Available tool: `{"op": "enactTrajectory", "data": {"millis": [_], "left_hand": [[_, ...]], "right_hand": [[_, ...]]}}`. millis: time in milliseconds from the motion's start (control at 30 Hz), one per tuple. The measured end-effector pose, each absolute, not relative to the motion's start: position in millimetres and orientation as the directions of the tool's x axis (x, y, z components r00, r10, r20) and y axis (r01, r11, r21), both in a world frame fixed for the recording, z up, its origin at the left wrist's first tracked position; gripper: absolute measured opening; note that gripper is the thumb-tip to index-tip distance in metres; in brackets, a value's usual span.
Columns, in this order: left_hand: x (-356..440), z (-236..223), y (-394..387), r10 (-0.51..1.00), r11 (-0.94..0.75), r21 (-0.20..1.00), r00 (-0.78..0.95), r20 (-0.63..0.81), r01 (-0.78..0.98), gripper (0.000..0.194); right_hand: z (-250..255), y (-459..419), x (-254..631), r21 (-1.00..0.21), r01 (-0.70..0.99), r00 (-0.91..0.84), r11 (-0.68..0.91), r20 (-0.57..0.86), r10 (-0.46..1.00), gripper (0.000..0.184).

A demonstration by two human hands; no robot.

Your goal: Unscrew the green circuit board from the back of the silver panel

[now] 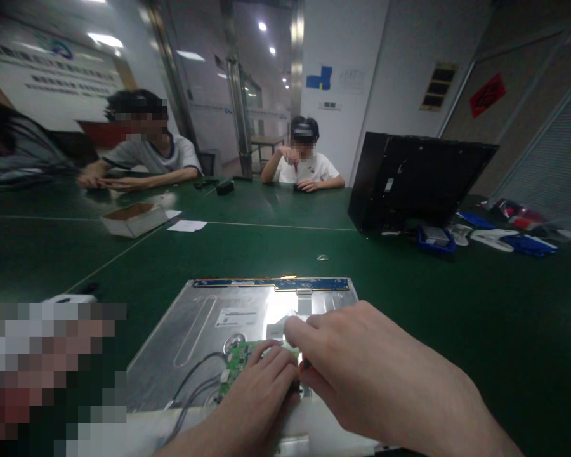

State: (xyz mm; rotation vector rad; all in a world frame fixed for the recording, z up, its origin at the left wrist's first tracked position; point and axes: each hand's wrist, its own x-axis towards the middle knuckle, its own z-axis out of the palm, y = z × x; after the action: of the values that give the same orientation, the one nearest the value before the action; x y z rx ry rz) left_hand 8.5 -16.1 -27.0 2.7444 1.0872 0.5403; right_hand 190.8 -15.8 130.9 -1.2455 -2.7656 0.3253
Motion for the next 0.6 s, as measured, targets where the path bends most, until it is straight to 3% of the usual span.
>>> {"op": "enactTrajectory", "data": {"millis": [333,433,600], "left_hand": [[-0.2,-8.0,-14.4,0.679,-0.722,0.409,0.687,0.260,0.559,0.023],[-4.3,9.8,-8.9,0.688,-0.717,0.433,0.650,0.321,0.546,0.031],[-36.6,33.7,7.0,0.716,-0.698,0.389,0.561,0.417,0.601,0.020]], "right_hand": [[137.0,-17.2,202.4,-0.207,0.748,-0.644,0.630,0.002,0.765,0.018],[141.0,-15.0,205.3,-0.200,0.754,-0.630,0.625,0.045,0.775,0.016],[152.2,-13.1,215.4,-0.196,0.798,-0.536,0.570,0.200,0.820,0.006]]}}
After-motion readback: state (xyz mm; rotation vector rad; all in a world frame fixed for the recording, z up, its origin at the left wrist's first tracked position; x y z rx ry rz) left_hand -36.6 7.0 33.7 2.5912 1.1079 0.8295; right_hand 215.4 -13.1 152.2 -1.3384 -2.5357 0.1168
